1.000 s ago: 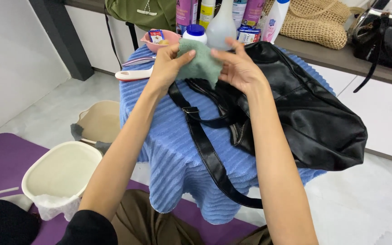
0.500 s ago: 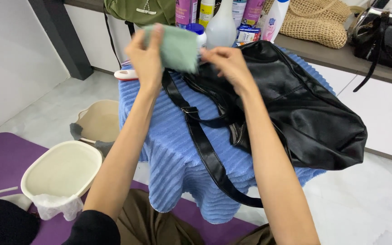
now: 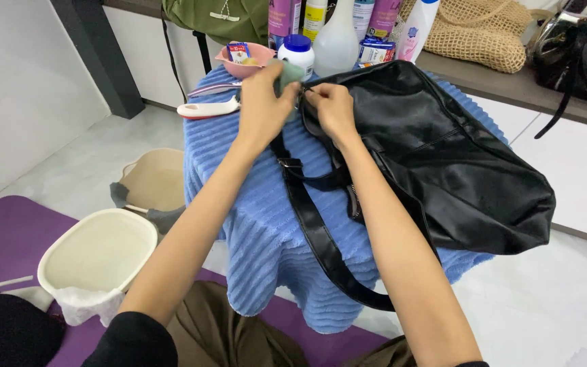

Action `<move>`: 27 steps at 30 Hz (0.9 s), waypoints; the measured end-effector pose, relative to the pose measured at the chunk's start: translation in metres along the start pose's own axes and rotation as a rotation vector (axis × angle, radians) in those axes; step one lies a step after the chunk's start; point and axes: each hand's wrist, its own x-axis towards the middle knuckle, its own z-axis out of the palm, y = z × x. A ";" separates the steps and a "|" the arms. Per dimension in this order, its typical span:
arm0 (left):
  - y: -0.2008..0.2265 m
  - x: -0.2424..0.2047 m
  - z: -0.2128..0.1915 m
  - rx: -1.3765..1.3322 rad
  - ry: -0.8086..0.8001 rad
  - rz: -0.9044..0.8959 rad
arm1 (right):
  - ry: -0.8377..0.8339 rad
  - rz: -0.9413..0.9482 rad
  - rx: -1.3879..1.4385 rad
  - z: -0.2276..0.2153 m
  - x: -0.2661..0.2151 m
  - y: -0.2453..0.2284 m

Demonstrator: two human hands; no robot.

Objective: Cleaning a black leather bag by scrubbing with a toothbrush and wiping with a cloth.

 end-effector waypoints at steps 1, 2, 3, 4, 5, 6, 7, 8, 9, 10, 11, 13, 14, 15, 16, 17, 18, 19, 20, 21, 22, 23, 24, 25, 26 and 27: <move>0.003 0.001 0.001 -0.189 -0.094 -0.120 | 0.002 0.079 0.097 -0.002 0.002 0.002; 0.005 0.001 0.002 -0.377 -0.191 -0.240 | 0.003 0.158 0.194 -0.003 0.004 0.004; 0.007 0.003 0.003 -0.377 -0.191 -0.240 | 0.004 0.158 0.194 -0.005 0.003 0.002; 0.009 0.004 0.004 -0.542 -0.248 -0.369 | 0.009 0.180 0.293 -0.006 0.002 0.000; 0.011 0.005 0.005 -0.706 -0.304 -0.498 | 0.014 0.202 0.393 -0.007 0.000 -0.002; 0.004 0.003 0.010 -0.706 -0.305 -0.499 | 0.014 0.203 0.393 -0.007 0.000 -0.001; -0.003 0.001 0.015 -0.538 -0.234 -0.509 | -0.006 0.207 0.471 -0.007 -0.001 0.000; -0.011 -0.001 0.018 -0.367 -0.160 -0.516 | -0.030 0.208 0.551 -0.006 -0.001 0.000; -0.011 -0.002 0.018 -0.365 -0.158 -0.517 | -0.032 0.207 0.551 -0.006 -0.002 0.000; -0.011 -0.004 0.017 -0.355 -0.178 -0.548 | -0.027 0.208 0.549 -0.006 -0.002 -0.001; -0.011 -0.005 0.017 -0.344 -0.198 -0.580 | -0.022 0.210 0.546 -0.005 -0.003 -0.002; -0.026 -0.005 0.031 -0.403 -0.207 -0.718 | -0.001 0.220 0.485 -0.002 0.004 0.006; -0.033 -0.005 0.039 -0.464 -0.216 -0.855 | 0.024 0.230 0.424 -0.001 0.008 0.011; -0.030 -0.008 0.038 -0.464 -0.217 -0.853 | 0.026 0.229 0.424 0.000 0.008 0.012; -0.027 -0.011 0.038 -0.594 -0.199 -0.876 | 0.014 0.218 0.407 0.001 0.008 0.013; -0.024 -0.014 0.037 -0.724 -0.180 -0.897 | 0.001 0.208 0.390 0.002 0.009 0.015; -0.030 -0.017 0.045 -0.725 -0.181 -0.898 | 0.002 0.208 0.390 0.002 0.007 0.013; -0.037 -0.021 0.052 -0.698 -0.155 -0.860 | -0.007 0.200 0.391 0.002 0.005 0.012; -0.043 -0.024 0.058 -0.671 -0.128 -0.820 | -0.017 0.190 0.393 0.003 0.004 0.009; -0.035 -0.023 0.053 -0.670 -0.128 -0.819 | -0.017 0.189 0.394 0.006 0.007 0.014; -0.027 -0.023 0.047 -0.559 -0.168 -0.812 | -0.044 0.184 0.403 0.009 0.008 0.020; -0.019 -0.023 0.041 -0.448 -0.208 -0.803 | -0.070 0.179 0.413 0.012 0.009 0.025; -0.035 -0.026 0.051 -0.447 -0.207 -0.803 | -0.071 0.179 0.414 0.011 0.007 0.023; -0.052 -0.028 0.060 -0.385 -0.238 -0.806 | -0.077 0.182 0.425 0.009 0.005 0.020; -0.068 -0.027 0.070 -0.325 -0.267 -0.805 | -0.080 0.180 0.436 0.007 0.006 0.017; -0.073 -0.028 0.072 -0.326 -0.265 -0.801 | -0.079 0.176 0.436 0.007 0.010 0.020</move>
